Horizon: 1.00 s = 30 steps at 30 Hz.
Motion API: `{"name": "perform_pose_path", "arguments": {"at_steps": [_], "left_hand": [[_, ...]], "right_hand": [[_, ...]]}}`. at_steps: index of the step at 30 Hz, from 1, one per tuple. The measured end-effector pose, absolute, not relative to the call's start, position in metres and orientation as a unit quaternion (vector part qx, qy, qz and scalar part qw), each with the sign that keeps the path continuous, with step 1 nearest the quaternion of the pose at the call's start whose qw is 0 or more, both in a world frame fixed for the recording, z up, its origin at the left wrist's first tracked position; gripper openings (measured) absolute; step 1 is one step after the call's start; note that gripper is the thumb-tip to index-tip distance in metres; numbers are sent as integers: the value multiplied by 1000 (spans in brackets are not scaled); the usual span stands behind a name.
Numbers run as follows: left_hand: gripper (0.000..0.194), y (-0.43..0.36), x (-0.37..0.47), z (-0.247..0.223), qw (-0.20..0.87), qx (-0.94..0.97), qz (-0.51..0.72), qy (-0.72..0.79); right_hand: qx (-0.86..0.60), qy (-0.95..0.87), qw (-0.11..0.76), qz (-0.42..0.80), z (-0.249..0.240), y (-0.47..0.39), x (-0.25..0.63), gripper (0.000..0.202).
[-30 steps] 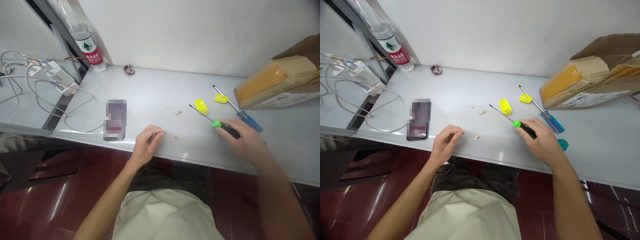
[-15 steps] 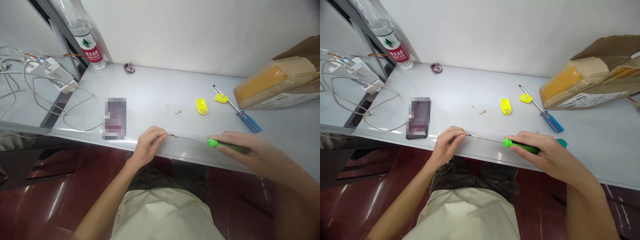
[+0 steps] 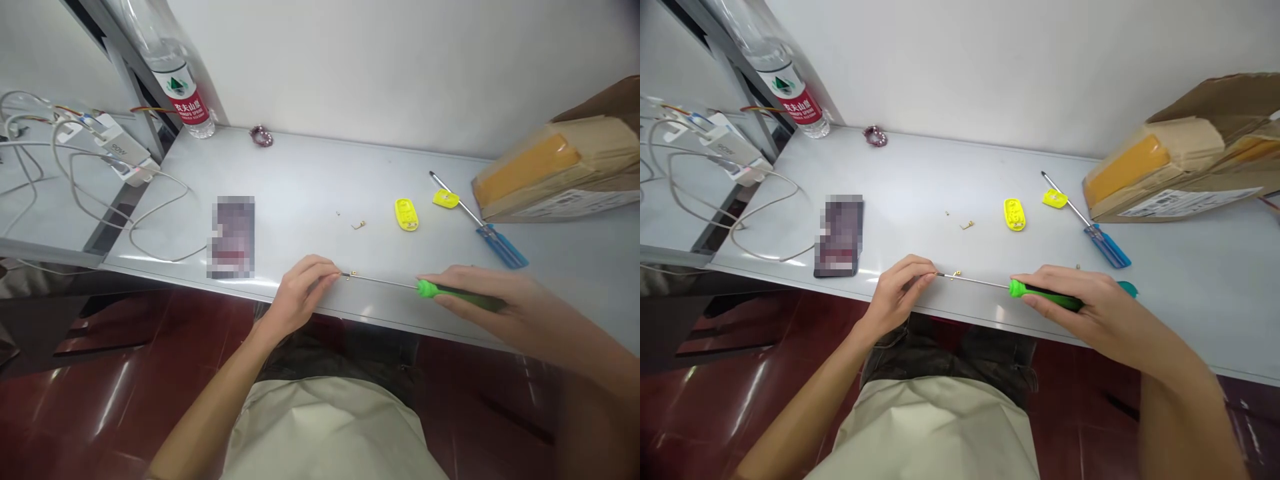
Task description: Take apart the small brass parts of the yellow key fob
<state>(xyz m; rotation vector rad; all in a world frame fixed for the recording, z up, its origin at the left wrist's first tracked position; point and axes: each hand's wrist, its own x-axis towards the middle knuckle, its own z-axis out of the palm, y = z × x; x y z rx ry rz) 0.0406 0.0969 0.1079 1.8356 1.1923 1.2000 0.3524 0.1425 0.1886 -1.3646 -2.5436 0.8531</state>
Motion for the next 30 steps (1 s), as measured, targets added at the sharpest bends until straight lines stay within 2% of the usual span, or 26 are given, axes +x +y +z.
{"name": "perform_pose_path", "arguments": {"at_steps": [10,30], "left_hand": [[13,97,41,107,315,697,459,452],[16,100,45,104,280,722,420,473]], "right_hand": [[-453,-844,87,273,186,144,352,26],[-420,-881,39,211,202,158,348,29]]}}
